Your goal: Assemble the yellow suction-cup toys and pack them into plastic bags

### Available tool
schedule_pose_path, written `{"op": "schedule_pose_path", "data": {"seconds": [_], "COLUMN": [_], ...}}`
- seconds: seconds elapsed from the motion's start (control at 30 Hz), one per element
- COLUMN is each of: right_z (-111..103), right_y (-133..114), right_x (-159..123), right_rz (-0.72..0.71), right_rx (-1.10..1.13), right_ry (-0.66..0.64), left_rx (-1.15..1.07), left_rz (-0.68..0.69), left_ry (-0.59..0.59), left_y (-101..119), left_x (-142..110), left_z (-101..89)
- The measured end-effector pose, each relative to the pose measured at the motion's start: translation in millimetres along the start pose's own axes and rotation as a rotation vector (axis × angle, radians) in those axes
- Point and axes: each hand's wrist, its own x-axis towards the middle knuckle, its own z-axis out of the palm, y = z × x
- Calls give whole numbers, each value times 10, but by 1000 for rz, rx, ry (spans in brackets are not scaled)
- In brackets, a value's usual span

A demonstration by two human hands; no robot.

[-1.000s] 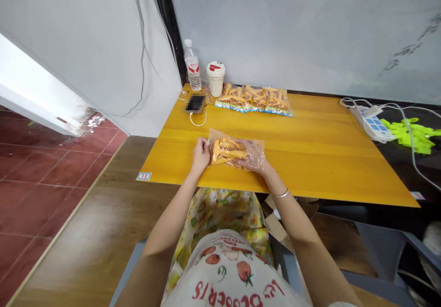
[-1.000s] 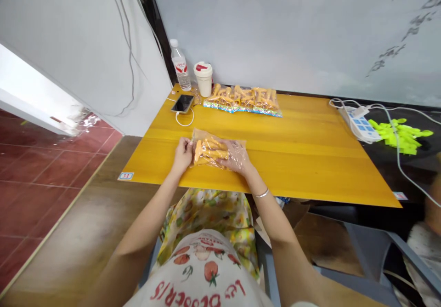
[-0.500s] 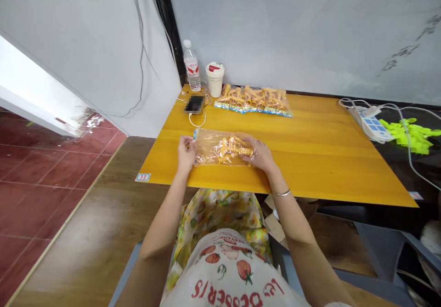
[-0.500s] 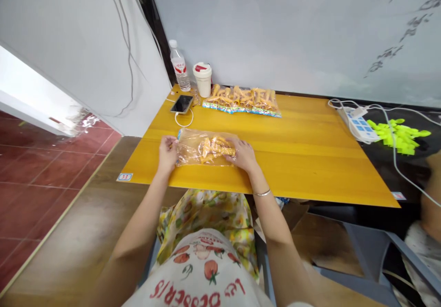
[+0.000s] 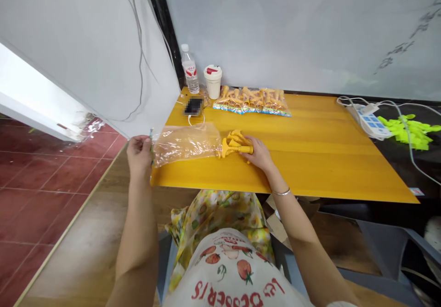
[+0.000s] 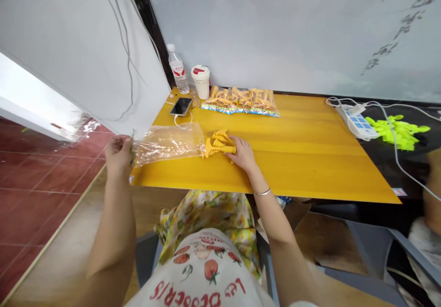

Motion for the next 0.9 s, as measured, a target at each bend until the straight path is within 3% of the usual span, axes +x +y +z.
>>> {"op": "schedule_pose_path", "data": {"seconds": [0.13,0.23,0.43,0.77,0.9], "right_z": [33,51,54,107,70], "right_y": [41,70,86,130,83], "right_x": [1,4,4,-10,7], "right_rz": [-17,-52,-76,-110,-113], "right_rx": [85,117,155,195,182], "right_ry": [38,44,51,84,145], "left_rx": [-258,-422,-652,-900,-969], "left_rz": [-63,-66,-189,-178,-168], "left_ry": [283,352,103,-161,-214], "left_y": [197,287,325,674,739], "left_x": [47,27,-106,-483,-637], "left_z": [-100,-105,108,958,1046]}}
